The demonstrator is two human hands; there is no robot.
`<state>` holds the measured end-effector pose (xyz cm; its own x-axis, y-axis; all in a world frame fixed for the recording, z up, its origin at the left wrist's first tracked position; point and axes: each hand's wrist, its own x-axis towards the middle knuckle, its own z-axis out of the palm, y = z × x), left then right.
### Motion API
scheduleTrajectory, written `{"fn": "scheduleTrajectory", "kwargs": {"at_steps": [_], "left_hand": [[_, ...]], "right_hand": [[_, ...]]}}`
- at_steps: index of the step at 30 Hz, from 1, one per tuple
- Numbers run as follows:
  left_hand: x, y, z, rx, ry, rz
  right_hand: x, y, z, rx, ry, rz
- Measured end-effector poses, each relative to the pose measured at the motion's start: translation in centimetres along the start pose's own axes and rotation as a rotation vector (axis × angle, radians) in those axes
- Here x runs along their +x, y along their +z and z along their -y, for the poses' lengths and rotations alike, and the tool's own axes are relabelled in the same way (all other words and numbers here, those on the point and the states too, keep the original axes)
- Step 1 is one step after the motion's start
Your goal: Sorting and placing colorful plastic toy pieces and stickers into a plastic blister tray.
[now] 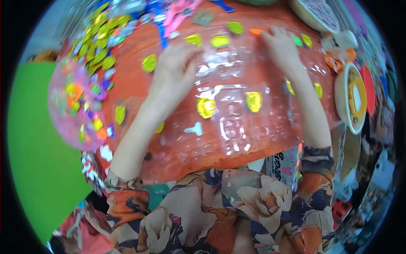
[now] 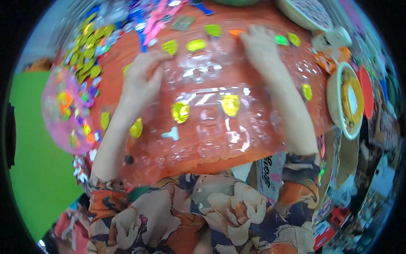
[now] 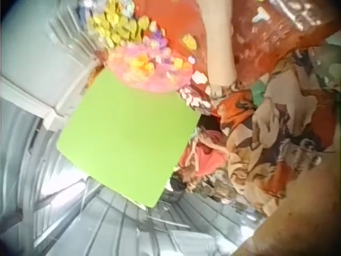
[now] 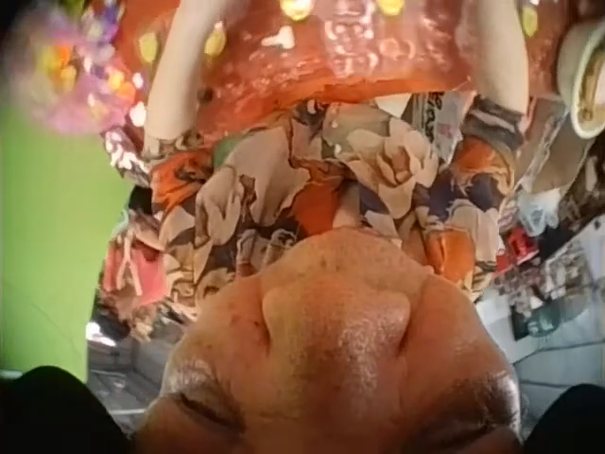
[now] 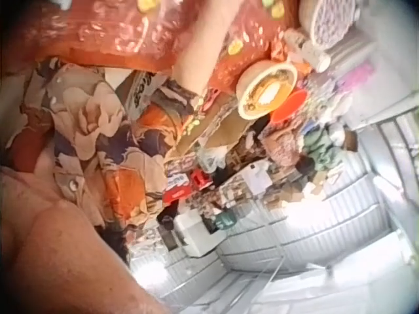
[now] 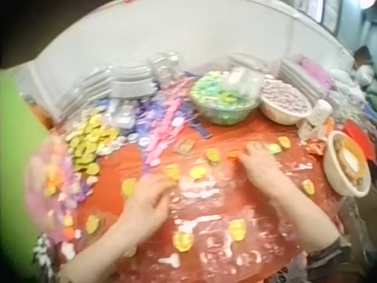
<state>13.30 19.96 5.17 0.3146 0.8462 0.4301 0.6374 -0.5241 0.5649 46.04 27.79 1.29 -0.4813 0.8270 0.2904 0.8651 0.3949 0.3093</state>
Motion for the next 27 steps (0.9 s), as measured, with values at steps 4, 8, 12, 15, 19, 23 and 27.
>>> {"fn": "scheduleTrajectory", "kwargs": {"at_steps": [4, 8, 12, 15, 19, 23, 27], "left_hand": [[-7.4, -6.3, -1.3, 0.09, -0.044, 0.082], [-13.4, -10.5, -1.3, 0.135, -0.285, -0.032], [-16.3, -12.0, -0.7, 0.108, -0.364, -0.112], [-15.4, -10.9, -1.3, -0.059, -0.413, -0.098], [-11.6, -7.7, -3.8, -0.213, -0.287, 0.018], [-9.5, -5.5, -5.3, -0.21, -0.087, 0.052], [-9.2, -4.3, -5.4, -0.234, -0.08, 0.082]], "right_hand": [[0.3, -0.5, -0.8, -0.076, -0.054, -0.016], [0.8, 0.3, -0.5, 0.056, 0.061, 0.002], [2.3, -0.1, -0.1, 0.115, 0.076, 0.065], [2.3, 0.0, -0.5, 0.081, 0.038, 0.094], [2.1, 0.7, -0.6, 0.096, 0.045, 0.052], [3.1, 0.2, -0.1, 0.343, 0.218, 0.011], [3.9, 0.4, 1.1, 0.198, 0.221, 0.105]]}}
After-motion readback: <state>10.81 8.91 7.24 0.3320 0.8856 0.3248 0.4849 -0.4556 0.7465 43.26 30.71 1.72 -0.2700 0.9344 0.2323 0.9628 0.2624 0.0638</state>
